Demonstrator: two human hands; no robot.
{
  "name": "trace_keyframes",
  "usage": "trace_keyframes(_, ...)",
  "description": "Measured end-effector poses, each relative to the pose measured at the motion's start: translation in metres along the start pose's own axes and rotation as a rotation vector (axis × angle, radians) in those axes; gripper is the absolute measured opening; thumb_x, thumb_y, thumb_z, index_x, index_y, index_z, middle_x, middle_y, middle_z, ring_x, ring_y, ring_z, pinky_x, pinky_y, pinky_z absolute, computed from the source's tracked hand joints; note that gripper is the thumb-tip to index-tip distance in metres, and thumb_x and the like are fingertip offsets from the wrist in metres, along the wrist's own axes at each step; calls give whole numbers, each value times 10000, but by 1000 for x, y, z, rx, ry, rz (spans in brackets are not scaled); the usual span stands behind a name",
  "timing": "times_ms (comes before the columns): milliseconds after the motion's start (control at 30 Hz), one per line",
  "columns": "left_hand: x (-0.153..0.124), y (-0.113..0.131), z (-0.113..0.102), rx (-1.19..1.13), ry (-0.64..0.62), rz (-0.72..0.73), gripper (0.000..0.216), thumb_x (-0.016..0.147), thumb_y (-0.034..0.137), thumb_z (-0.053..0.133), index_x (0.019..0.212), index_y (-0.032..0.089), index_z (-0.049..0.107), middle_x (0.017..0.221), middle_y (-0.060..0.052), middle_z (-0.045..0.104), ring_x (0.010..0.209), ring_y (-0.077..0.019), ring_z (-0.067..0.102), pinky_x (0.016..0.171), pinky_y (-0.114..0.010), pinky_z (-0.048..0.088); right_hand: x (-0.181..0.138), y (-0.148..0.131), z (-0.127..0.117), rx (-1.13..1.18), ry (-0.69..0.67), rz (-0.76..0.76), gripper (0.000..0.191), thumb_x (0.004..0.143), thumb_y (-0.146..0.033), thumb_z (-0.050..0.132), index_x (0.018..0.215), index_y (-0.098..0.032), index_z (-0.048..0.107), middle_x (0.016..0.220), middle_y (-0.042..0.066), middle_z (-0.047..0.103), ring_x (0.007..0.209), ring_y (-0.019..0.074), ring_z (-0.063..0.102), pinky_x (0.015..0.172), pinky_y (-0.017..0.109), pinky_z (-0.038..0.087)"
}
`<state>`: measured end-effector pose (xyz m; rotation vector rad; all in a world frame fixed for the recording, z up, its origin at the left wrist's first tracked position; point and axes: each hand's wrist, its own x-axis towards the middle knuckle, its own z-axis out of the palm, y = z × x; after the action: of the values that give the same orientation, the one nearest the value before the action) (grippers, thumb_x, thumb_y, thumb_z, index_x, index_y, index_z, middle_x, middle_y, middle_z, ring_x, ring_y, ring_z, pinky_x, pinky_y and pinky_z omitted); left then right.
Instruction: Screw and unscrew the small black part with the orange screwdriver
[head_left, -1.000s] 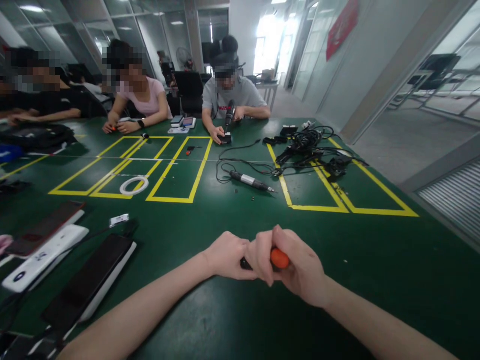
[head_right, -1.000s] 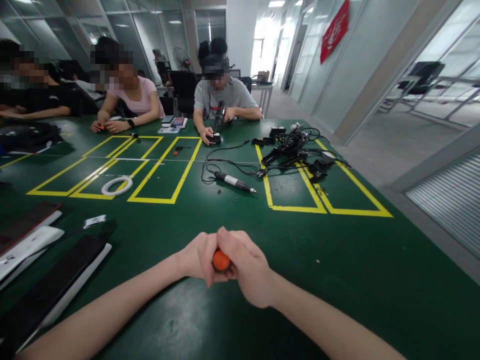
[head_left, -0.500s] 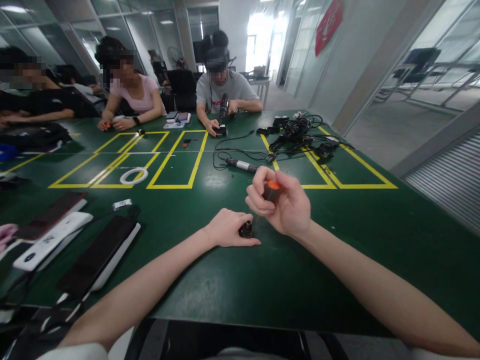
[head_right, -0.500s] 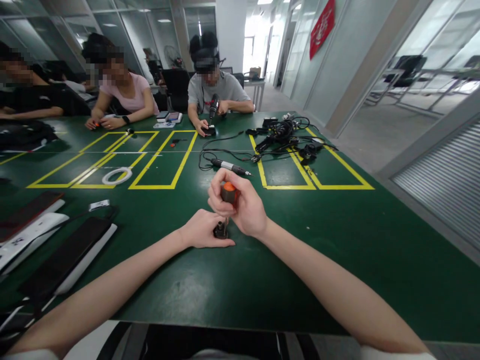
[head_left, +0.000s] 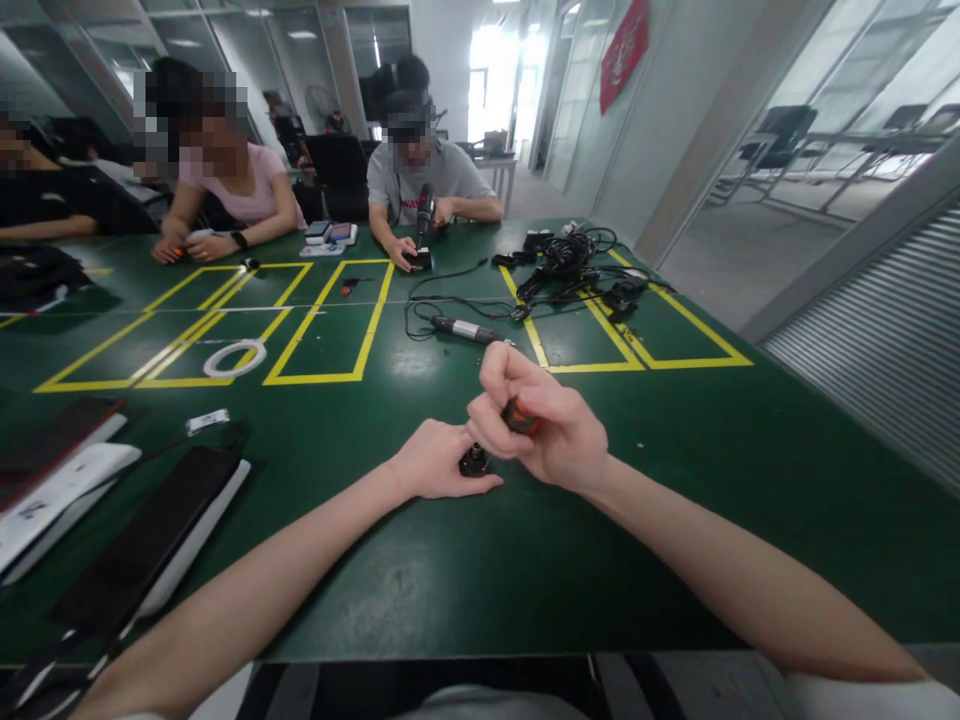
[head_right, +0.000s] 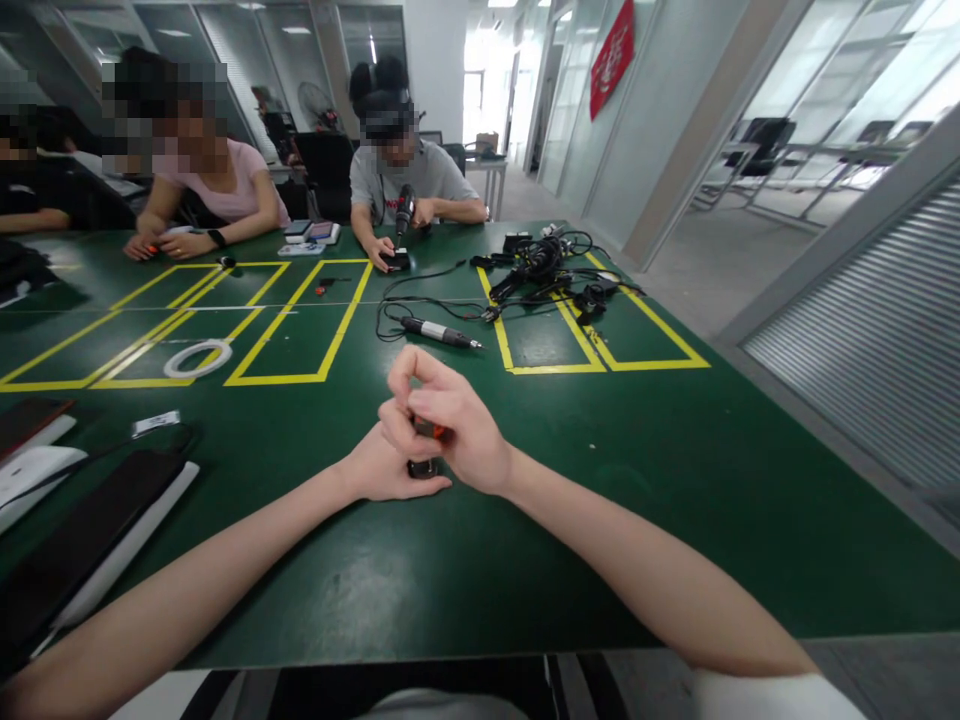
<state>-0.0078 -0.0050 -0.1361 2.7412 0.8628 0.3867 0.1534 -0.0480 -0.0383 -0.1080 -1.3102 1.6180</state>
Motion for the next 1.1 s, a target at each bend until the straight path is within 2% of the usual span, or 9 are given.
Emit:
trace_keyframes(233,2,2,-2,50,-11,-56,471,888,642,647,925,176,699,938,-117,733,878,-313,699,781,-396,549,5,-6,-7,-97,-48,34,289,977,-380,629,779,-175,582,688,-7,614,470,86,460,456,226,339)
trace_keyframes(300,3,2,-2,49,-24,-59,490,888,658,642,938,174,704,926,-113,734,865,-306,699,788,-397,547,6,-7,-7,-111,-46,61,406,1007,-461,595,716,-178,571,635,-2,576,494,103,470,483,240,365)
trace_keyframes(400,3,1,-3,38,-51,-57,493,882,669,643,844,180,690,853,-98,723,855,-294,698,804,-388,538,6,-5,-5,-99,-19,95,538,1042,-562,505,636,-209,477,484,-63,385,436,88,329,460,227,306)
trace_keyframes(500,3,0,-3,6,-4,-51,477,858,669,678,813,194,676,831,-82,712,901,-281,698,828,-361,527,4,-1,-5,-59,-42,85,465,1025,-592,500,743,-224,466,444,-121,296,395,70,209,441,209,244)
trace_keyframes(600,2,-1,-5,7,-16,-40,508,832,700,691,785,196,653,807,-65,705,843,-258,691,773,-330,512,5,-2,-7,-75,-23,42,364,975,-496,630,818,-231,437,496,-122,416,401,59,237,450,199,233)
trace_keyframes(733,-3,-3,-9,-1,-6,-10,516,855,708,656,892,194,666,877,-59,726,827,-244,701,723,-302,495,11,-8,-10,-136,-8,55,457,967,-558,651,728,-208,479,634,-35,581,460,74,410,486,229,343)
trace_keyframes(833,-10,-6,-11,-100,-26,40,468,872,629,677,1056,199,684,975,-58,740,876,-233,710,777,-303,512,11,-8,-11,-96,19,97,570,1002,-624,567,635,-206,442,583,-49,469,431,64,345,449,227,307)
trace_keyframes(933,-16,-10,-13,-288,4,-16,522,805,572,781,1169,211,685,1022,-41,722,853,-196,671,776,-289,510,7,-5,-12,-23,58,101,507,985,-643,559,719,-222,468,513,-101,347,388,61,198,392,206,193)
trace_keyframes(1100,-19,-11,-15,-757,4,-184,500,709,478,895,1036,155,699,830,2,669,739,-139,597,700,-259,472,4,-9,-12,-86,39,58,364,927,-481,699,776,-211,506,581,-57,545,414,70,342,435,222,283)
